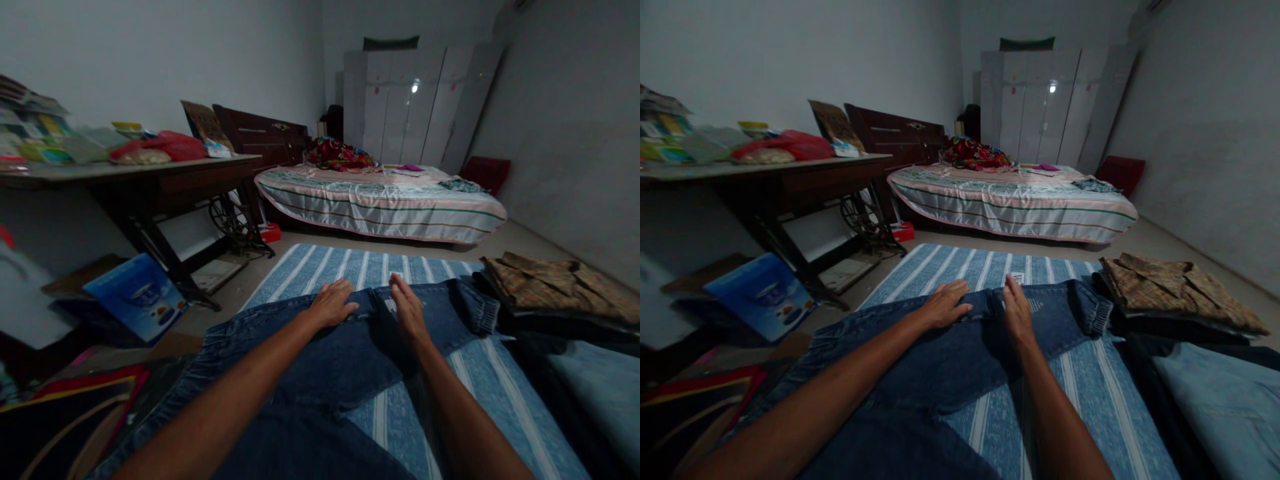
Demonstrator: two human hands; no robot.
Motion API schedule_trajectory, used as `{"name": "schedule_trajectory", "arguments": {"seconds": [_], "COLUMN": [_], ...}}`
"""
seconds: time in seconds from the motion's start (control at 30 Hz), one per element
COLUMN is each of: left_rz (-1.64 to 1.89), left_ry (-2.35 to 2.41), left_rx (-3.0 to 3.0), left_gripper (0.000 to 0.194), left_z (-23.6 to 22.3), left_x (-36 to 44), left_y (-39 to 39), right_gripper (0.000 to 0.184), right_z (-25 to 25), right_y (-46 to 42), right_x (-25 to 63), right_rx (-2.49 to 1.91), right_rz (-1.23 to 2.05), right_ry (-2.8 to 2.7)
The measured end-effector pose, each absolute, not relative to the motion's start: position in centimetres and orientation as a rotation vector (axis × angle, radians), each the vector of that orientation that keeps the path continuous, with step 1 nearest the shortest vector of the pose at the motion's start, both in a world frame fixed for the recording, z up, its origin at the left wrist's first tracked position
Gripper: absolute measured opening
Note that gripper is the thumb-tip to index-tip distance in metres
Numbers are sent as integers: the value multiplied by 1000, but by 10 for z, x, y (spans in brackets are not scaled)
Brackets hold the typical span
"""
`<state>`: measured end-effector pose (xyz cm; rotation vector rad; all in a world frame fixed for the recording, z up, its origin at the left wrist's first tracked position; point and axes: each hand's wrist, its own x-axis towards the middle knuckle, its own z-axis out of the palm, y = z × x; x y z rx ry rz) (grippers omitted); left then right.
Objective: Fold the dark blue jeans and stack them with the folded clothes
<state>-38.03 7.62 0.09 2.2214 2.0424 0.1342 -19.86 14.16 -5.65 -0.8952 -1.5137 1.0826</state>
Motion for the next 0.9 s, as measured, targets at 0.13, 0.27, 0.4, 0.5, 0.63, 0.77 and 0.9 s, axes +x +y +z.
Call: {"name": "schedule_trajectory", "arguments": {"seconds": [0.13, 0.27, 0.4, 0.5, 0.63, 0.77, 0.9], "left_rz": [96, -19, 30, 75, 89, 28, -25], "left_ry": [2185, 2228, 2254, 2241, 2221, 2212, 2292], "left_rx": [2127, 2009, 1988, 1974, 1946, 1923, 1851], "left_gripper": [48, 58, 61, 66, 72, 76, 77], "left_z": [-11, -30, -41, -44, -41, -35, -30], "left_x": [-389, -396, -397, -396, -402, -422, -452], "left_y": [64, 55, 51, 50, 44, 27, 11], "right_gripper": [67, 75, 84, 86, 88, 89, 90], "right_z": [-56, -68, -76, -78, -81, -82, -81], "right_y": [125, 119, 119, 122, 124, 122, 121], "right_x": [-242, -258, -250, -244, -241, -240, -238], "right_rx": [-866, -915, -989, -1109, -1213, -1227, -1243], "right_rz": [748, 628, 530, 360, 234, 232, 235], "right_ry": [-2168, -2341, -2428, -2557, -2591, -2585, -2601]}}
